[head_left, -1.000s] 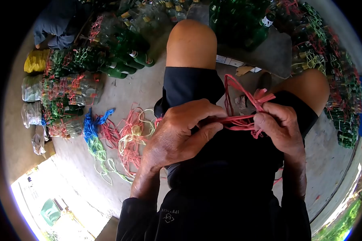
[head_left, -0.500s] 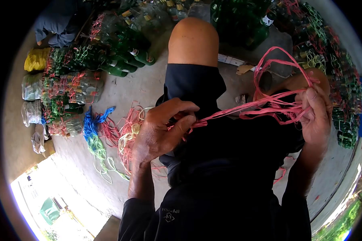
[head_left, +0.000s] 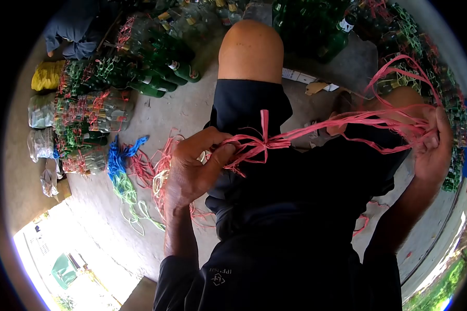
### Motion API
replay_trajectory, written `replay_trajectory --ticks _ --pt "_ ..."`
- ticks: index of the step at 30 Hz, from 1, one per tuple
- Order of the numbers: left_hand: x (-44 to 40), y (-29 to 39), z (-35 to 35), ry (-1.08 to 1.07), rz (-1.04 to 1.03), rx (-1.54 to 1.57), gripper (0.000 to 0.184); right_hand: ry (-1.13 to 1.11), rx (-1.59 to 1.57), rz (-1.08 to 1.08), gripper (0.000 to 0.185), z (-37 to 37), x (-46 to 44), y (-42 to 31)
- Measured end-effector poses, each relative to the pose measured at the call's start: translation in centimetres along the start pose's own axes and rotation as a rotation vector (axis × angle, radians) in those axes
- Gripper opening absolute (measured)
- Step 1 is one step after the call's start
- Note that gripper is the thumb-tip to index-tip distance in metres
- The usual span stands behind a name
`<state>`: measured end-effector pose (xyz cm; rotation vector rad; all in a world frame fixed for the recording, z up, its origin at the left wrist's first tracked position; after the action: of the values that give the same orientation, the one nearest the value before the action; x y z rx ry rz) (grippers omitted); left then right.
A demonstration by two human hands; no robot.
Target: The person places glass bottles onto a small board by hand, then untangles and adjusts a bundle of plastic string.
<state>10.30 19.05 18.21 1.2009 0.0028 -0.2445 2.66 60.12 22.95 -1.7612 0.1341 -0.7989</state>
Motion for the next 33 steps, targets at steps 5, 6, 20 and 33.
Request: replay_trajectory --ticks 5,6,20,33 --pt "0.3 0.1 1.5 0.122 0.085 0.158 0.014 -0.033 -0.021 -0.016 0.025 3.4 -1.3 -2.0" --pt "0.4 0.1 1.9 0.154 0.101 0.149 0.016 -0.033 -0.042 -0.002 0.029 4.4 -1.9 -2.3" --pt "2.0 -5.4 7.4 0.712 0.050 0.410 0.017 -0.137 -0.134 0.205 0.024 19.5 -7.8 -9.7" --pt "1.0 -4.9 6.4 0.648 0.078 0.366 0.019 -0.030 -0.106 0.232 0.026 24.1 -8.5 -10.6"
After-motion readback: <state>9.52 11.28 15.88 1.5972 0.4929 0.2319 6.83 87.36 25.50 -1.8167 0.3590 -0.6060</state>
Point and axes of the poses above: each hand's wrist, its own x-axis away from the middle knuckle, its own z-axis out of the back of the hand, y = z × x, the point moved 1 cm from there along -x, towards the middle knuckle, and after that the axes turned 15 degrees about -z, right-handed, at the moved point
